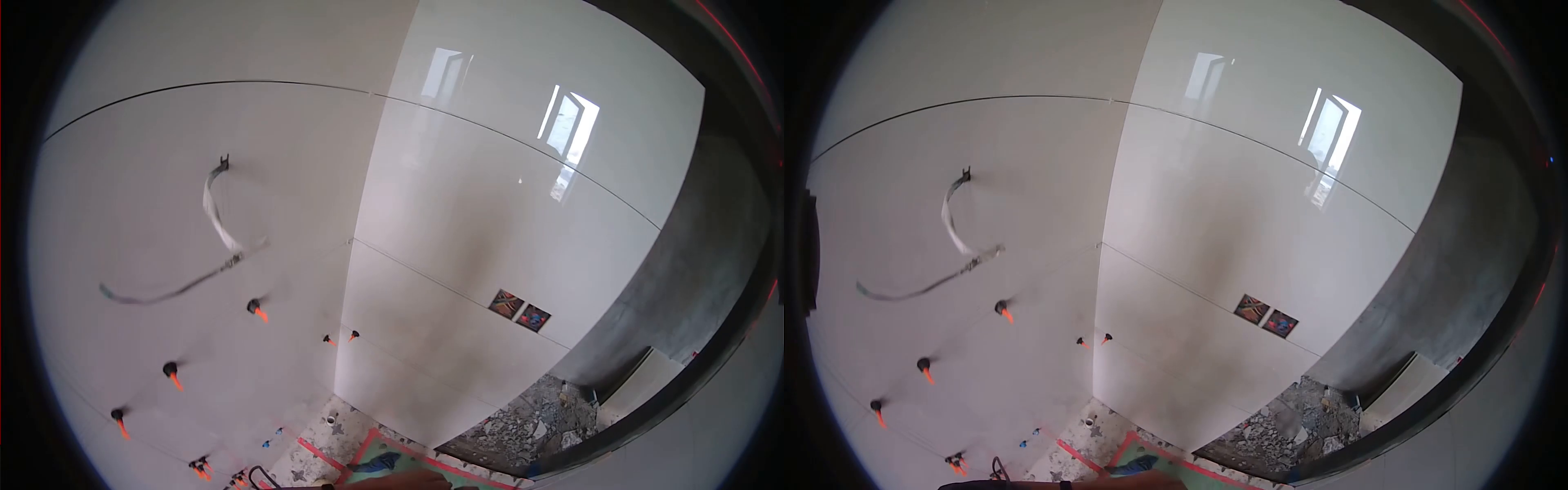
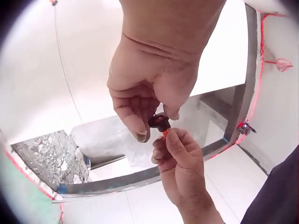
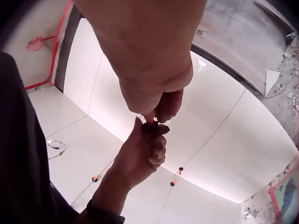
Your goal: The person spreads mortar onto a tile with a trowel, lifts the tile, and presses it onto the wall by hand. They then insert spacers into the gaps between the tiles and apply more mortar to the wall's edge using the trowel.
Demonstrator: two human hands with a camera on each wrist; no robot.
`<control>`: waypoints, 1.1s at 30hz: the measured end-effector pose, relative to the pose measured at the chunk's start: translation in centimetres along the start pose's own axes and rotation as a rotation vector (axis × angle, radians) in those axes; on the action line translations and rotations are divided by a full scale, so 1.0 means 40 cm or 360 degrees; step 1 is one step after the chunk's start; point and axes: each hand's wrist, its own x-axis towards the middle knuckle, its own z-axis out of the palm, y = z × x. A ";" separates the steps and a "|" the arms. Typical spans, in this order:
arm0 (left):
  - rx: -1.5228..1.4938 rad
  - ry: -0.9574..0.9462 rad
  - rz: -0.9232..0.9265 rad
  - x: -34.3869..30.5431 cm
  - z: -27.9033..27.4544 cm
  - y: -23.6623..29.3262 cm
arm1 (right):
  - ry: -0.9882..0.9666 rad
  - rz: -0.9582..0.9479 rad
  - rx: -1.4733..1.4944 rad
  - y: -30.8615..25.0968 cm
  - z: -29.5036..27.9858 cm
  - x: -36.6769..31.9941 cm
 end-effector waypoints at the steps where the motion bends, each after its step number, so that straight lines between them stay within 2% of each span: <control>1: -0.0053 0.0055 0.0085 -0.006 -0.046 -0.004 | -0.0040 -0.0013 -0.0053 -0.024 0.022 0.042; 2: -0.0053 0.0047 0.0084 -0.008 -0.081 -0.007 | -0.0036 -0.0006 -0.0054 -0.039 0.043 0.077; 4: 0.0134 0.0301 0.0356 0.006 -0.144 -0.010 | -0.0013 -0.0077 -0.0009 -0.044 0.076 0.150; 5: 0.0377 0.0442 0.0721 0.026 -0.174 -0.027 | -0.0178 0.0217 0.0308 0.007 0.097 0.185; 6: 0.0382 0.0454 0.0720 0.033 -0.199 -0.022 | -0.0184 0.0207 0.0312 -0.005 0.103 0.223; 8: 0.0450 0.0586 0.0503 0.048 -0.245 0.001 | -0.0295 0.0357 0.0552 -0.053 0.098 0.314; 9: 0.0390 0.0572 0.0441 0.047 -0.270 0.025 | -0.0451 0.0443 0.0422 -0.055 0.088 0.361; 10: 0.0330 0.0556 0.0378 0.047 -0.304 0.054 | -0.0453 0.0442 0.0427 -0.052 0.091 0.409; 12: 0.0471 0.0654 0.0270 0.052 -0.353 0.127 | -0.0279 -0.0015 0.0232 -0.056 0.077 0.489; 14: 0.0631 0.1075 0.0685 0.072 -0.428 0.153 | -0.0173 -0.0194 0.0387 -0.118 0.035 0.592; 15: 0.0789 0.1306 0.0800 0.072 -0.493 0.191 | -0.0118 -0.0354 0.0355 -0.158 0.003 0.648; 16: 0.1071 0.1625 0.0784 0.076 -0.569 0.229 | -0.0059 -0.0512 0.0321 -0.197 -0.033 0.707; 18: 0.1432 0.2104 0.1126 0.065 -0.746 0.351 | 0.0167 -0.0963 0.0224 -0.275 -0.085 0.830; 20: 0.1653 0.2405 0.1336 0.047 -0.898 0.526 | 0.0274 -0.1153 0.0074 -0.420 -0.140 0.919; 23: 0.1865 0.2794 0.1389 0.044 -1.114 0.723 | 0.0354 -0.1302 0.0104 -0.608 -0.171 1.038; 25: 0.1977 0.2784 0.1417 0.035 -1.214 0.816 | 0.0382 -0.1353 0.0147 -0.702 -0.175 1.112; 27: 0.2153 0.2716 0.1350 0.045 -1.258 0.857 | 0.0347 -0.1383 0.0129 -0.776 -0.184 1.176; 30: 0.2307 0.2724 0.1338 0.071 -1.243 0.834 | 0.0410 -0.1351 0.0220 -0.819 -0.181 1.235; 31: 0.2285 0.2703 0.1471 0.086 -1.237 0.826 | 0.0447 -0.1368 0.0219 -0.816 -0.176 1.249; 33: 0.2309 0.2695 0.1508 0.106 -1.246 0.848 | 0.0477 -0.1294 0.0164 -0.811 -0.169 1.268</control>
